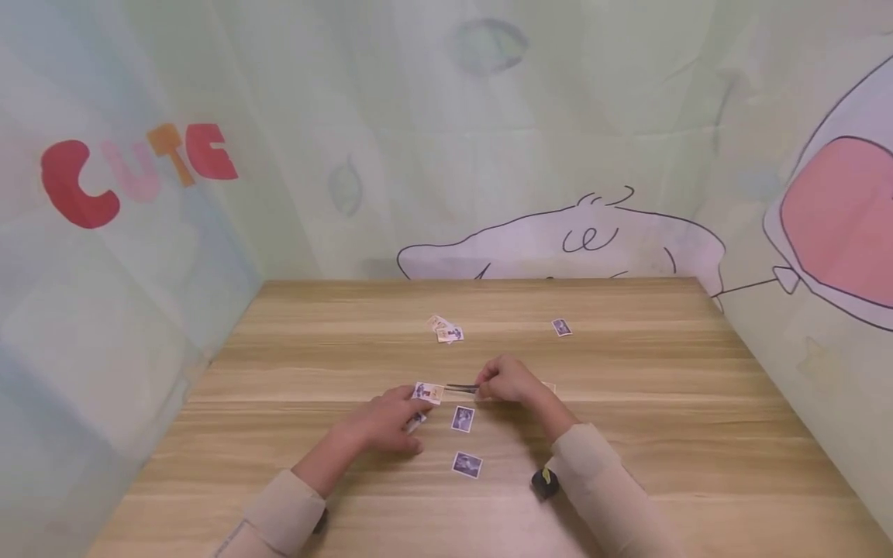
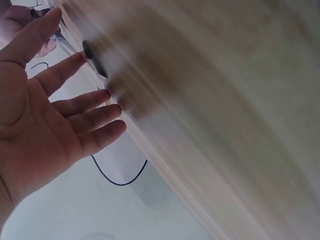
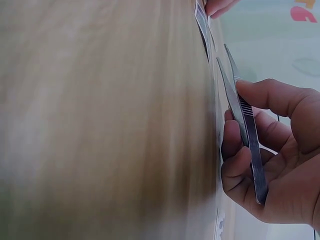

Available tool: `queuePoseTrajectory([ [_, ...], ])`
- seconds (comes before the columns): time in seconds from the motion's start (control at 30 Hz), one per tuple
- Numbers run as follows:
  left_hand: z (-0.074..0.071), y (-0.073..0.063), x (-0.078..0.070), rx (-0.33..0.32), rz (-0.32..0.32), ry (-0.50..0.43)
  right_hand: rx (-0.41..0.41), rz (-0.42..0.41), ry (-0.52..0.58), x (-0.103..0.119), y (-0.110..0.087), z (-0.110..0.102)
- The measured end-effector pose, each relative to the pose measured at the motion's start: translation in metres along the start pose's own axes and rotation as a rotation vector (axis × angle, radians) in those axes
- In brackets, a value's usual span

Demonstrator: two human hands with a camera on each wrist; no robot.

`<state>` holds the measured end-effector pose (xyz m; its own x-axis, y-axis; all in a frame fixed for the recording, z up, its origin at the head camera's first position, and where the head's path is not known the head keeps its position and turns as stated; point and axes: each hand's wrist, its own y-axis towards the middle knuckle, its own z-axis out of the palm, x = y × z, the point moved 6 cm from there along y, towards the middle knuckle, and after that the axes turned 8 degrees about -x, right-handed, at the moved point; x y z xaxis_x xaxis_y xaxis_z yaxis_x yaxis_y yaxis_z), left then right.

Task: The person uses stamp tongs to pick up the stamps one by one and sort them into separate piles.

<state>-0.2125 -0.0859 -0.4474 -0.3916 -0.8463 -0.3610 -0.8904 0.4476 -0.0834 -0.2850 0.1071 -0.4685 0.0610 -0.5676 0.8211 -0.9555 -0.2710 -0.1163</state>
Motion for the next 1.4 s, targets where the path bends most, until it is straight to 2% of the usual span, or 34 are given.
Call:
queuePoseTrajectory([
  [0.53,-0.0026,-0.0007,0.003,-0.002,0.031,0.001,0.078,-0.025,-0.006,0.0056,0.0038,0.0047],
  [0.83,-0.0044,-0.0001,0.0025,-0.001,0.05,0.025,0.091,0.011,0.012,0.0027,-0.0002,0.0012],
  [1.07,-0.005,0.0006,0.0,0.002,0.061,0.018,0.101,0.002,0.0,0.0067,0.0005,0.0056],
  [1.4,-0.0048,-0.0006,-0.0001,-0.006,0.065,0.023,0.073,-0.014,-0.003,0.008,0.0041,0.0082],
])
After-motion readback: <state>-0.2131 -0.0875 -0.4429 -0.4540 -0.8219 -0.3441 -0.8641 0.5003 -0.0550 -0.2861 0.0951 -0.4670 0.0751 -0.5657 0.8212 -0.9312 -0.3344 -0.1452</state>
